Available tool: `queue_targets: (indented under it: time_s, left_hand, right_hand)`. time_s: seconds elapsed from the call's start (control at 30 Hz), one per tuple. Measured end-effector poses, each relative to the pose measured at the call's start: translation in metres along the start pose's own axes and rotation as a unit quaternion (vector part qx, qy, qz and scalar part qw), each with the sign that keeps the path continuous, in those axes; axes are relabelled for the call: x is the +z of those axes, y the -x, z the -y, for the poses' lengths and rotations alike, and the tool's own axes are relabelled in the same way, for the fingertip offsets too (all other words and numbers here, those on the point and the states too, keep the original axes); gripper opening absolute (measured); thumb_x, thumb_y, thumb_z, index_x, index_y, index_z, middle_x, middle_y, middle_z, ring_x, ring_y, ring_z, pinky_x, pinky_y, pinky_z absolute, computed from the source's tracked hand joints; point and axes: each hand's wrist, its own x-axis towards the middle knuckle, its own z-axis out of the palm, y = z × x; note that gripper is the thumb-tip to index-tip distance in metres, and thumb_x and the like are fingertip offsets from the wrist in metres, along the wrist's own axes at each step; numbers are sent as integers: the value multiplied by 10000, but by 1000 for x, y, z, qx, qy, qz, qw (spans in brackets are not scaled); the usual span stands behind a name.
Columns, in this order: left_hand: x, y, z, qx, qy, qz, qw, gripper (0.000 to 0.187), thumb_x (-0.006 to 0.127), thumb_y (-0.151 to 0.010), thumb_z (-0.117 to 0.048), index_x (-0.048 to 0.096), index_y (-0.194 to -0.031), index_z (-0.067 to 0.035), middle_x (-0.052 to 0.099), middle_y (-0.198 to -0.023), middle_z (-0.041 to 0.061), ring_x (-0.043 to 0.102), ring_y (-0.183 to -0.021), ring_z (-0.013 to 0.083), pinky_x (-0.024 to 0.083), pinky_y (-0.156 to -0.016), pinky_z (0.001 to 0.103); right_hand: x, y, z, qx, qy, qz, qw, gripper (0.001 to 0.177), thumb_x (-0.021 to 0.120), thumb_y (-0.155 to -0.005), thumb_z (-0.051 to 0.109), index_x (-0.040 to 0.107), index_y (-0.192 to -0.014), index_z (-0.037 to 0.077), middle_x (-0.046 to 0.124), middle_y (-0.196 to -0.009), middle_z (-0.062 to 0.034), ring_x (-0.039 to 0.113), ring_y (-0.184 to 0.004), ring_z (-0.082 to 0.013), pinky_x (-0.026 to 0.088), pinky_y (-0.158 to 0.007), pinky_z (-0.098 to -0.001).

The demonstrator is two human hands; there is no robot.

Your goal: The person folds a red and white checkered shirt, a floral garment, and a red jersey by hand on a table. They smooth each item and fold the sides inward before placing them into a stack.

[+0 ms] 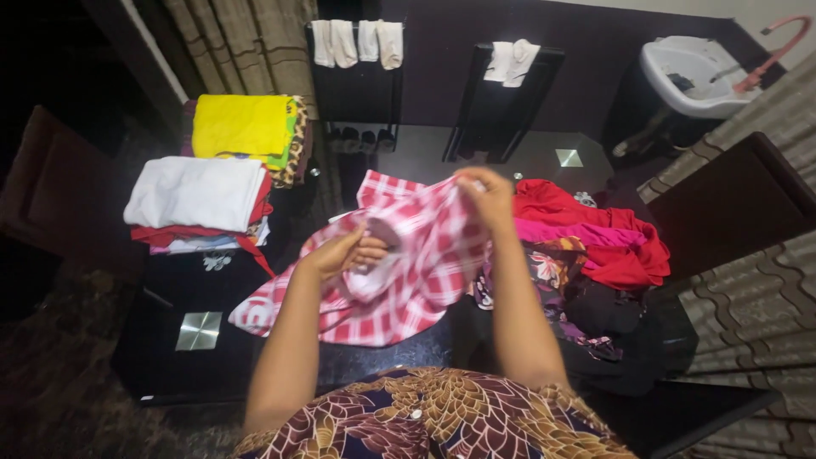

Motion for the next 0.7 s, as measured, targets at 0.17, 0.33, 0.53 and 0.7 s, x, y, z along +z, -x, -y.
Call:
queue_targets:
  time_s: [0.17,0.33,0.53,0.7]
  left_hand:
    - [-7,37,-7,-13,-79,-32,996,471,653,-967,-312,670,-1333,-15,774,-1201,153,739,-1109,223,588,-940,330]
    - [-82,31,35,200,-249,-227,920,574,868,-792,-153,659,-1305,-2,732,-1220,113,690,-1061,171,545,-926,305]
    - [-103,66,90,-9,-238,-364,901,402,843,-813,-144,789,-1200,-53,743,-960,190,651,-748,280,452,-677,430]
    - [-67,53,124,78,-469,-313,822,291,863,-754,-247,818,-1005,-106,785,-922,73,762,-872,260,576,-802,372]
  right_hand:
    - [-7,-24,-15,-76,-24,-128,989,88,745,-930,71,754,-1003,24,732,-1010,-40,675,-958,-125,535,-880,-250]
    - [-9,-38,-32,-103,-37,-180,977,51,673,-1022,62,631,-1025,35,607,-980,-7,562,-925,-93,475,-865,-255]
    - [-27,-32,-74,-122,8,-216,969,37,607,-987,57,611,-1010,28,605,-982,-9,556,-940,-123,478,-894,-273]
    - [-11,-3,-176,-50,76,-77,993,152,574,-966,112,690,-1009,22,682,-1031,-77,635,-948,-165,511,-863,-300]
